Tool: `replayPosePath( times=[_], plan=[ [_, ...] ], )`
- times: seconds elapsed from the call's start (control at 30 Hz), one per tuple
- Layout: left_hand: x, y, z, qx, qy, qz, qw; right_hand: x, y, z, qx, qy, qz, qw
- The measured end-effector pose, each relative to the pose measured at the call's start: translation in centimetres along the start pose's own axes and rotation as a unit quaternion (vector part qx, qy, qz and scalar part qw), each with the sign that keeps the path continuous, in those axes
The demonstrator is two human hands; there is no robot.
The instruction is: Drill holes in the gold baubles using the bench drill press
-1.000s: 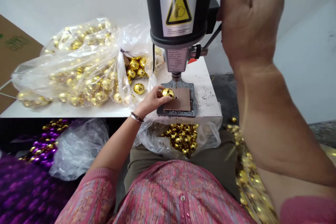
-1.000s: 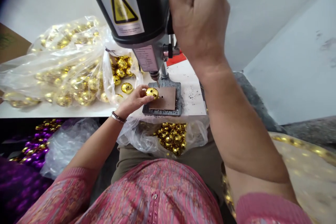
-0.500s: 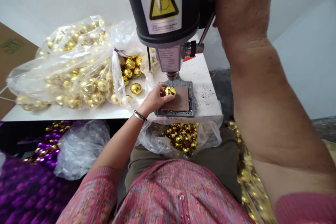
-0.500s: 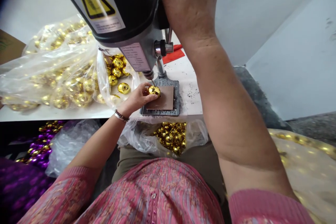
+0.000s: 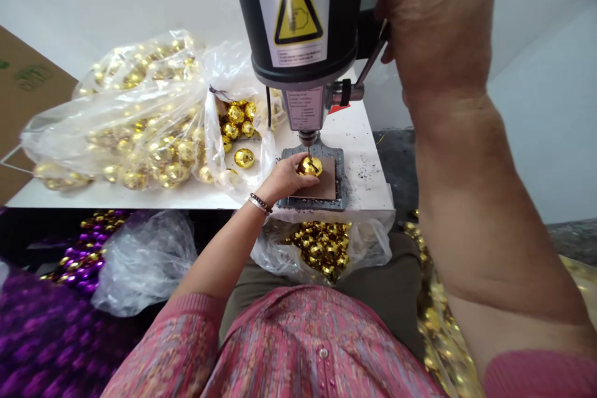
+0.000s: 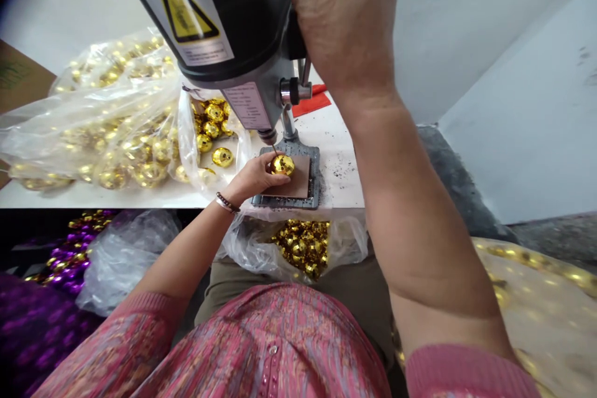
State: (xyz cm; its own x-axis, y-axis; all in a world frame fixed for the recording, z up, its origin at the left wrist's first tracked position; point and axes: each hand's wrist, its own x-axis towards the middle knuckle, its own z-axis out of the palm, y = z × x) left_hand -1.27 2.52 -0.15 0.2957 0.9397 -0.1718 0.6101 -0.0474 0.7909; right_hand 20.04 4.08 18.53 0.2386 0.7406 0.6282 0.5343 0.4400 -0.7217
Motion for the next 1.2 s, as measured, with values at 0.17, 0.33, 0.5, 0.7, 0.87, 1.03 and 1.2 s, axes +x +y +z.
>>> replayPosePath(
  times=[0.17, 0.33, 0.5, 0.7, 0.87, 1.03, 1.2],
  plan=[
    [-0.4, 0.3, 0.1, 0.002, 0.013, -0.008, 1.0, -5.5, -0.3, -1.3, -0.08, 0.022, -0.066, 0.994],
    [-0.1, -0.2, 0.3, -0.021, -0.001, 0.0, 1.0, -10.5, 3.0, -1.7, -0.068, 0.035, -0.231, 0.97],
    [0.1, -0.6, 0.5, -0.034, -0.002, 0.019, 0.999, -12.2, 6.1, -0.7, -0.089, 0.072, -0.245, 0.963],
    [-0.1, -0.5, 0.7, -0.024, -0.003, 0.021, 0.999, -13.8, 8.5, 0.1, -0.087, 0.09, -0.238, 0.963],
    [-0.1, -0.8, 0.8, -0.039, -0.005, 0.035, 0.999, -14.5, 9.3, 0.6, -0.054, 0.117, -0.208, 0.97],
    [-0.2, -0.5, 0.9, -0.043, -0.002, 0.025, 0.999, -15.5, 10.1, 2.0, -0.065, 0.153, -0.252, 0.953],
    [-0.3, -0.1, 1.0, -0.04, -0.004, 0.018, 0.999, -14.9, 8.9, 2.3, -0.066, 0.183, -0.243, 0.95]
  ],
)
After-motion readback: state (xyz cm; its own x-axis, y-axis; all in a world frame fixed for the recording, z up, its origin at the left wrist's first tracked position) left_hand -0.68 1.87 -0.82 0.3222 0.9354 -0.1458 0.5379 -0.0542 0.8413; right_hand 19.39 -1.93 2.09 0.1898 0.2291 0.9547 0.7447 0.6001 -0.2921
